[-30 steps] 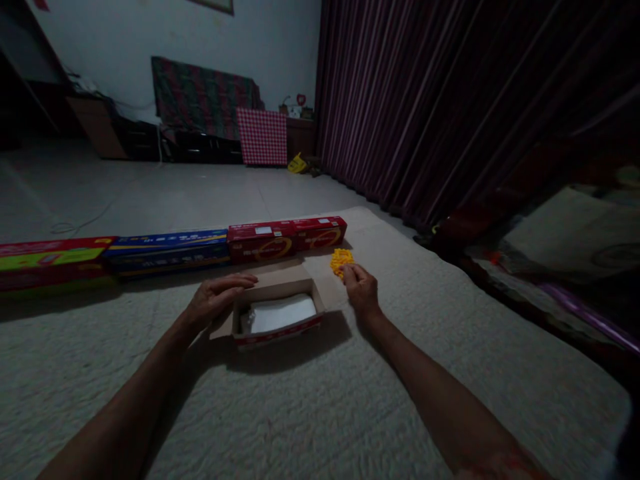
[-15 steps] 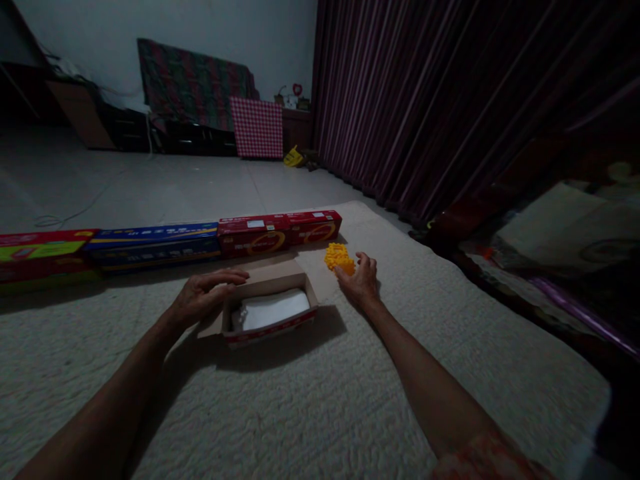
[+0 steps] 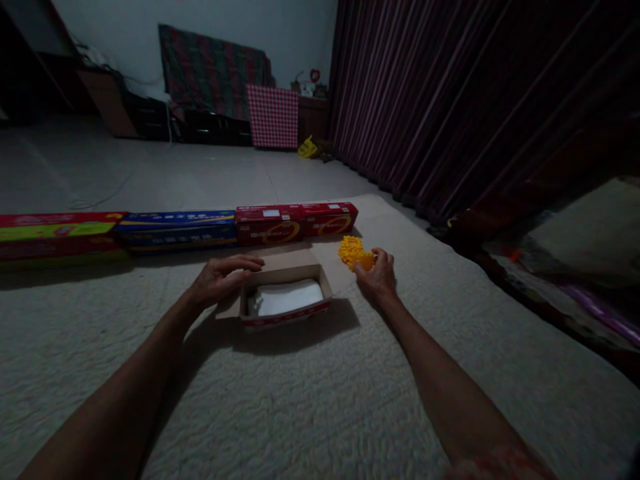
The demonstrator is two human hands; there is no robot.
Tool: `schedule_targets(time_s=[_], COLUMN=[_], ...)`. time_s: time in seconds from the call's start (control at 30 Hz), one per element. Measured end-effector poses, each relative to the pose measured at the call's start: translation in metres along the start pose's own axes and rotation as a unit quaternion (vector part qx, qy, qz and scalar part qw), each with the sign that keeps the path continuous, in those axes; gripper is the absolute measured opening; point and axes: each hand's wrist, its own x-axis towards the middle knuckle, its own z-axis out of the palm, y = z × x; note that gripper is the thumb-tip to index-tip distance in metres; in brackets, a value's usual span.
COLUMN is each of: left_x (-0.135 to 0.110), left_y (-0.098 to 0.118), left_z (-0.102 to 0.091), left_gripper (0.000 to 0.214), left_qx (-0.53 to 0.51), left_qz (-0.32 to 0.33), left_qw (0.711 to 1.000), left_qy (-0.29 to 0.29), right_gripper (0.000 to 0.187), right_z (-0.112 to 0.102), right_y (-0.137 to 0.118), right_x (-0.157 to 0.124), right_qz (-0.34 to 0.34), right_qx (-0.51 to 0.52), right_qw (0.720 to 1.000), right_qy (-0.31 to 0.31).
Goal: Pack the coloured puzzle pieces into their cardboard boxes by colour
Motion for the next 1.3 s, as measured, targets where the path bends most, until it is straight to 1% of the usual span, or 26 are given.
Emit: schedule_targets(time_s=[0.1,0.17,0.27,0.37,0.47,0.53,0.6,0.67,0.73,0.8,0.83,0.9,0.97,1.03,1.07,1.13,1.2,1.3], left_x=[0.0,0.0,0.0,0.0,0.0,0.0,0.0,0.001,0.001,0.001,0.001,0.001,0.002,0.002,0.002,0.002,0.003,0.004], left_y=[0.002,0.003,0.003,0.003,0.004,0.004,0.004,0.003,0.002,0.002,0.001,0.0,-0.001,-0.001,-0.001,-0.002,-0.003,-0.006], left_z=[0.001,0.001,0.001,0.001,0.001,0.001,0.001,0.0,0.0,-0.001,-0.001,-0.001,-0.001,-0.001,-0.001,-0.001,-0.002,-0.002], left_gripper=[0.022,0.022,0.022,0.022,0.02,0.02,0.019,0.019,0.019,0.021,0.021,0.021,0.022,0.022,0.022,0.02,0.019,0.016], left_qx=[-0.004,-0.004,-0.007,-0.008,-0.004,-0.003,-0.003,-0.003,-0.006,-0.012,-0.016,-0.022,-0.025,-0.025,-0.024,-0.026,-0.03,-0.039], left_qz=[0.003,0.002,0.001,-0.003,-0.012,-0.013,-0.008,-0.002,0.001,-0.001,-0.003,-0.004,-0.003,0.001,0.006,0.019,0.032,0.035], left_qw=[1.0,1.0,1.0,1.0,1.0,1.0,1.0,1.0,1.0,1.0,1.0,0.999,0.999,0.999,0.999,0.999,0.998,0.998], left_qy=[0.0,0.0,0.001,0.0,0.0,-0.001,-0.003,-0.004,-0.008,-0.015,-0.019,-0.022,-0.022,-0.022,-0.025,-0.031,-0.038,-0.041], right_gripper=[0.058,0.055,0.05,0.048,0.046,0.046,0.043,0.04,0.042,0.047,0.049,0.05,0.045,0.039,0.037,0.035,0.033,0.026], right_z=[-0.008,-0.013,-0.02,-0.021,-0.02,-0.022,-0.027,-0.037,-0.049,-0.06,-0.065,-0.071,-0.071,-0.065,-0.06,-0.049,-0.037,-0.024], right_y=[0.002,0.002,-0.004,-0.013,-0.021,-0.023,-0.024,-0.024,-0.029,-0.04,-0.049,-0.073,-0.102,-0.128,-0.139,-0.156,-0.164,-0.166], right_x=[0.007,0.01,0.007,-0.006,-0.02,-0.024,-0.021,-0.012,-0.003,0.003,0.004,-0.001,-0.011,-0.024,-0.031,-0.046,-0.059,-0.074], right_qz=[-0.009,-0.022,-0.045,-0.075,-0.119,-0.129,-0.114,-0.097,-0.099,-0.116,-0.129,-0.162,-0.207,-0.258,-0.279,-0.305,-0.319,-0.344], right_qx=[0.019,0.012,-0.036,-0.085,-0.102,-0.108,-0.117,-0.118,-0.09,-0.021,0.023,0.103,0.141,0.13,0.111,0.065,0.024,-0.006], right_qw=[1.0,1.0,0.997,0.988,0.974,0.969,0.969,0.974,0.98,0.983,0.981,0.964,0.936,0.913,0.907,0.903,0.903,0.897], right_qy=[0.017,0.003,-0.05,-0.108,-0.162,-0.183,-0.185,-0.169,-0.149,-0.137,-0.143,-0.185,-0.248,-0.288,-0.297,-0.295,-0.286,-0.276])
